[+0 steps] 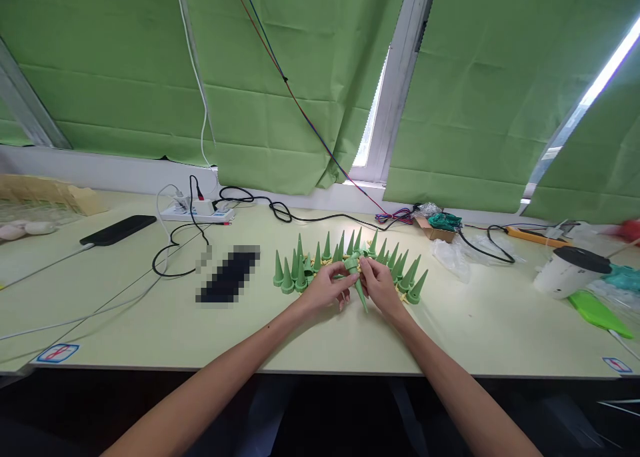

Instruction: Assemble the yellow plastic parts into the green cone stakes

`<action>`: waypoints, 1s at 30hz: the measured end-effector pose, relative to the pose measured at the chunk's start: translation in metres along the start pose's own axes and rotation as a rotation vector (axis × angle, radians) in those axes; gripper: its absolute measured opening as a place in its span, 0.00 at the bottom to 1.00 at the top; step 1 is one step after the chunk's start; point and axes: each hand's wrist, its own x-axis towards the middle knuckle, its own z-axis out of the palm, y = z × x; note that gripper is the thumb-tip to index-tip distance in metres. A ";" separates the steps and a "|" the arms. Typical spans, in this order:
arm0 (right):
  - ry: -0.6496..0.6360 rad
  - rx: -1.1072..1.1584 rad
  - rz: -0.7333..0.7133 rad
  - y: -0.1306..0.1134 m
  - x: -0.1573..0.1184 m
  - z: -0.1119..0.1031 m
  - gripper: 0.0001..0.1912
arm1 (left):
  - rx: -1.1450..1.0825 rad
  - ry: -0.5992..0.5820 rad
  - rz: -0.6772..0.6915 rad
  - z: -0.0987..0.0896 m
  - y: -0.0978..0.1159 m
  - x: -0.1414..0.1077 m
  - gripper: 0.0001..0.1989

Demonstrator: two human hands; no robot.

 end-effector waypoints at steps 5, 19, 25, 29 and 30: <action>0.009 -0.001 -0.004 0.001 0.000 0.000 0.24 | 0.155 0.036 0.082 0.000 -0.002 -0.002 0.20; -0.016 0.144 0.065 0.000 0.000 0.002 0.26 | 0.389 0.220 0.278 0.005 -0.001 -0.004 0.14; -0.012 0.186 0.056 -0.007 -0.001 0.001 0.25 | 0.252 0.154 0.125 0.000 -0.007 -0.001 0.15; -0.006 0.171 0.037 -0.008 -0.001 0.001 0.25 | -0.002 0.037 -0.054 -0.002 -0.008 0.004 0.18; -0.010 0.171 0.037 -0.008 -0.001 0.002 0.25 | -0.073 0.026 -0.089 -0.001 -0.007 0.004 0.18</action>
